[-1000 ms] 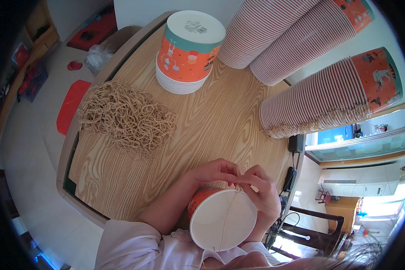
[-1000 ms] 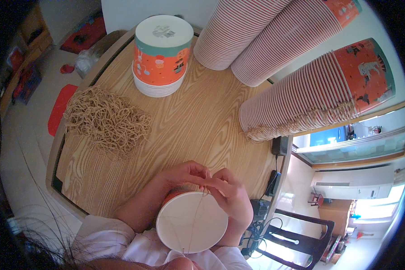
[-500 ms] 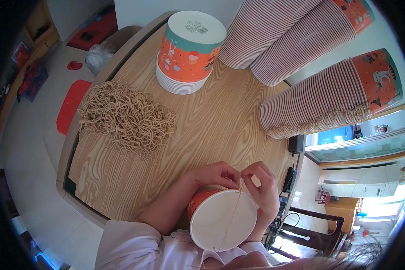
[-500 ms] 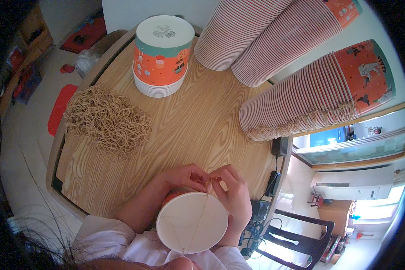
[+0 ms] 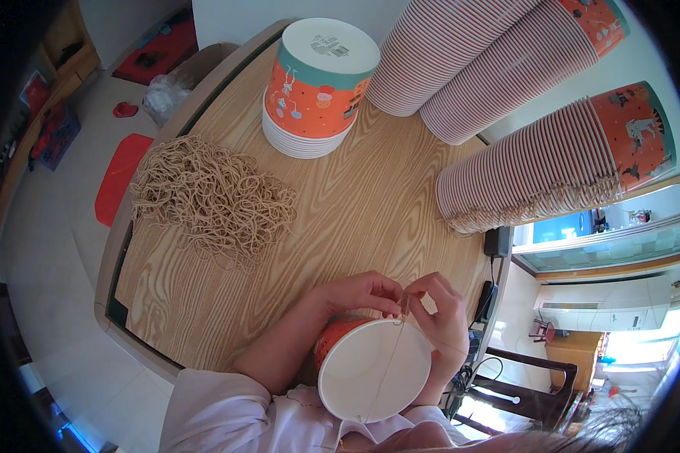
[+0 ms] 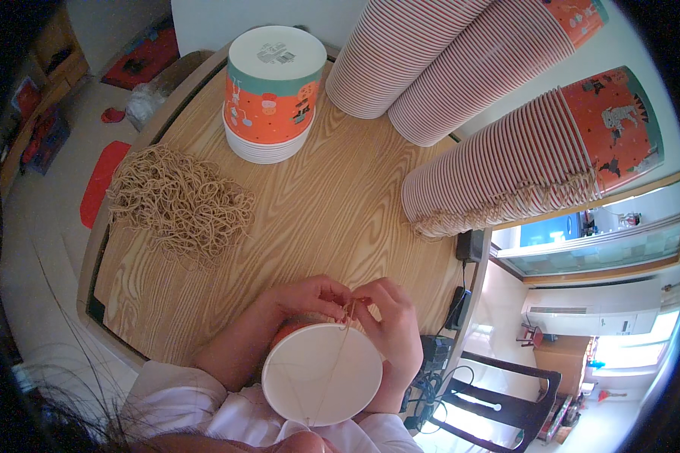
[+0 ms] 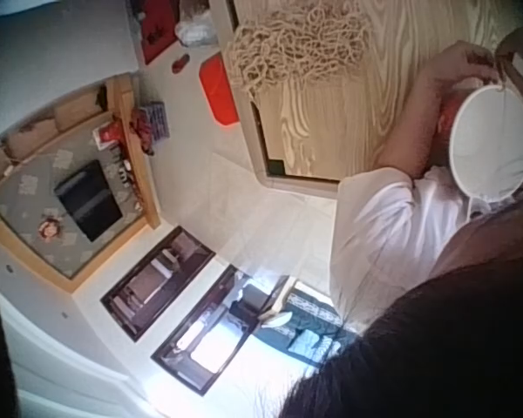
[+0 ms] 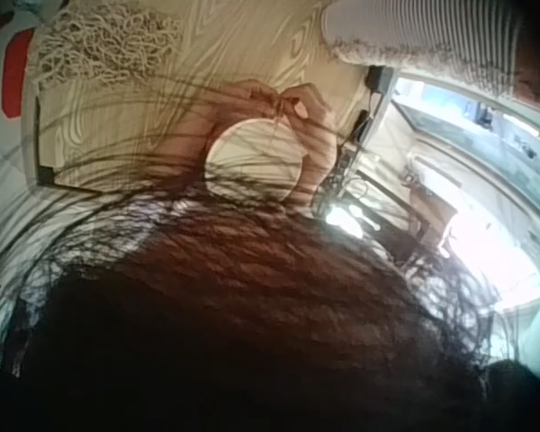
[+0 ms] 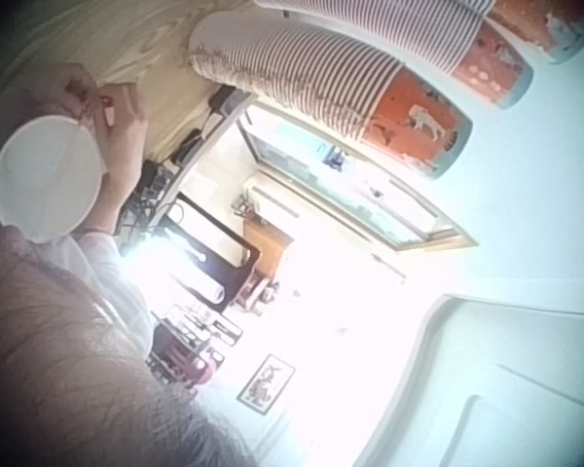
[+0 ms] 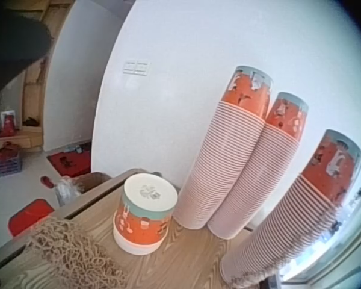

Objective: Putting rubber bands around the rims of paper bowls and stacking them.

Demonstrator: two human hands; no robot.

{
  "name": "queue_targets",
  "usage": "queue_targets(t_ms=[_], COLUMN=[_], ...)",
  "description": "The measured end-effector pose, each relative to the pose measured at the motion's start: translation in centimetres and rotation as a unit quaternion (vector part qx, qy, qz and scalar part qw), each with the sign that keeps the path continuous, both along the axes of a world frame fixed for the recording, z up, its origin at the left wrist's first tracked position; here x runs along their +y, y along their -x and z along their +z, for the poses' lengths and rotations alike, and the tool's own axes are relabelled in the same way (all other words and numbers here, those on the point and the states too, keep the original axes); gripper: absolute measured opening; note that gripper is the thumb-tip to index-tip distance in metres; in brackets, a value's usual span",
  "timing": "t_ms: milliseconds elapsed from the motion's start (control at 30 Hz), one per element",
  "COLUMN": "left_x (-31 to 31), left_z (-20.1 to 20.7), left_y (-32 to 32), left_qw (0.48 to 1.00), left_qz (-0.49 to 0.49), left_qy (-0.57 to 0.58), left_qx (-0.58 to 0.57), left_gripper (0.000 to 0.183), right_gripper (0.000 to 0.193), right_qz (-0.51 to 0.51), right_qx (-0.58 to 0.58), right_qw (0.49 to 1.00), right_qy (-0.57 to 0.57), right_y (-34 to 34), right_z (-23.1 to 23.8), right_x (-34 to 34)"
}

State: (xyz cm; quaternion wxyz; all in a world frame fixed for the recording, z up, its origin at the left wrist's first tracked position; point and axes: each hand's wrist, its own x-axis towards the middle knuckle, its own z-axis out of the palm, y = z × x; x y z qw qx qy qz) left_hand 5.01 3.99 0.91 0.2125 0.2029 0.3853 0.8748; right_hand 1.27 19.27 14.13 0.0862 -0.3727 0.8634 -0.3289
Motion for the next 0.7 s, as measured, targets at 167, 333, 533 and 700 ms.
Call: queue_targets(t_ms=[167,333,533,700], left_x=[-0.2,0.3,0.1,0.1], left_z=[-0.7,-1.1,-1.0,-1.2], left_y=[0.0,0.2,0.0,0.3], left_qw=[1.0,0.999,1.0,0.999], left_qz=[0.003,0.005,0.003,-0.004], left_qy=[-0.004,-0.03,-0.009,-0.005], left_qx=[0.015,0.012,-0.011,0.05], left_gripper=[0.015,0.014,0.013,0.013], right_gripper=[0.017,0.019,0.015,0.014], right_qz=[-0.006,-0.014,0.062,0.0], right_qx=[-0.012,-0.047,-0.039,-0.016], right_qw=[1.0,0.999,0.997,1.0], right_qy=[-0.006,-0.007,0.003,-0.006], right_y=[-0.2,0.0,0.6,0.6], right_z=[0.3,1.1,0.0,-0.1], right_x=[-0.4,0.5,0.3,0.5])
